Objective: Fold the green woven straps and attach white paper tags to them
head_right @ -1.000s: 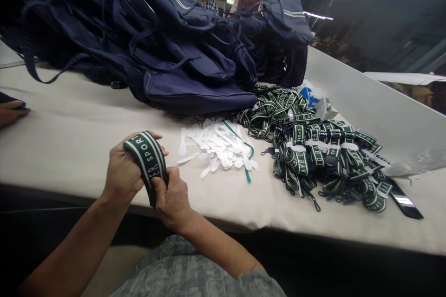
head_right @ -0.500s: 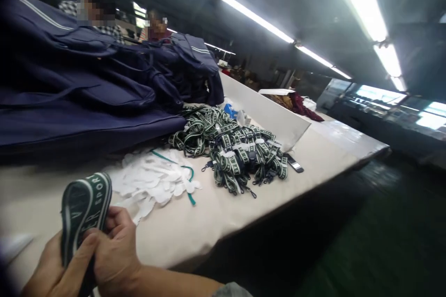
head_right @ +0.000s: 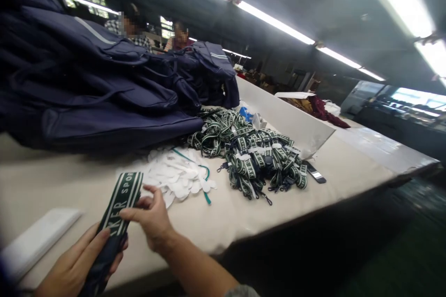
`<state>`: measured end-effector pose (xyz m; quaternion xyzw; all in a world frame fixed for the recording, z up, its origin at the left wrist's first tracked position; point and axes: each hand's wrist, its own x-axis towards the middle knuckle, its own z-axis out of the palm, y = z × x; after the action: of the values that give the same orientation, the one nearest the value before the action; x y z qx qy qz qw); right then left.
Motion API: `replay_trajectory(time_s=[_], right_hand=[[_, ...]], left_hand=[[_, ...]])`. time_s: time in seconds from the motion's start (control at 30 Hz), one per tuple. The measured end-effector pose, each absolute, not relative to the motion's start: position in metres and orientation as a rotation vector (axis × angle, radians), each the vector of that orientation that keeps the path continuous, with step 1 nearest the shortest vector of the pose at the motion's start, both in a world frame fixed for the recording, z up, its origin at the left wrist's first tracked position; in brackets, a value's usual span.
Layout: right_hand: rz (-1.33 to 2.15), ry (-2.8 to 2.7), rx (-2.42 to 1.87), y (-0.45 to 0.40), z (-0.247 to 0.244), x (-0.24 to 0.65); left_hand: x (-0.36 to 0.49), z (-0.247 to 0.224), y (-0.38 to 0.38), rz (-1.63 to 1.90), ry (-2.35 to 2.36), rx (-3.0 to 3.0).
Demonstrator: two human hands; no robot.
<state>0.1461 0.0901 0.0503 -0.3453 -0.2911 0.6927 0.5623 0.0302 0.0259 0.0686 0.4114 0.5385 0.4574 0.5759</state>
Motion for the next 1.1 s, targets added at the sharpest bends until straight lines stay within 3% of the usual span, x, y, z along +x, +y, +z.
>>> replay_trajectory(time_s=[0.13, 0.27, 0.57, 0.8, 0.9, 1.1], right_hand=[[1.841, -0.831, -0.586, 0.101, 0.074, 0.156], [2.041, -0.735, -0.334, 0.100, 0.081, 0.154], [1.842, -0.538, -0.291, 0.094, 0.089, 0.125], [1.910, -0.686, -0.028, 0.078, 0.102, 0.135], [1.914, -0.855, -0.011, 0.072, 0.095, 0.141], [1.569, -1.320, -0.285, 0.064, 0.076, 0.144]], left_hand=[[0.027, 0.094, 0.018, 1.017, 1.102, 0.873], [0.023, 0.090, 0.011, 0.929, 0.960, 0.824], [0.025, 0.080, 0.003, 0.996, 1.048, 0.999], [0.015, 0.076, 0.007, 0.983, 0.600, 0.926], [0.016, 0.073, 0.008, 0.972, 0.604, 0.899], [0.026, 0.071, -0.007, 1.079, 0.924, 0.880]])
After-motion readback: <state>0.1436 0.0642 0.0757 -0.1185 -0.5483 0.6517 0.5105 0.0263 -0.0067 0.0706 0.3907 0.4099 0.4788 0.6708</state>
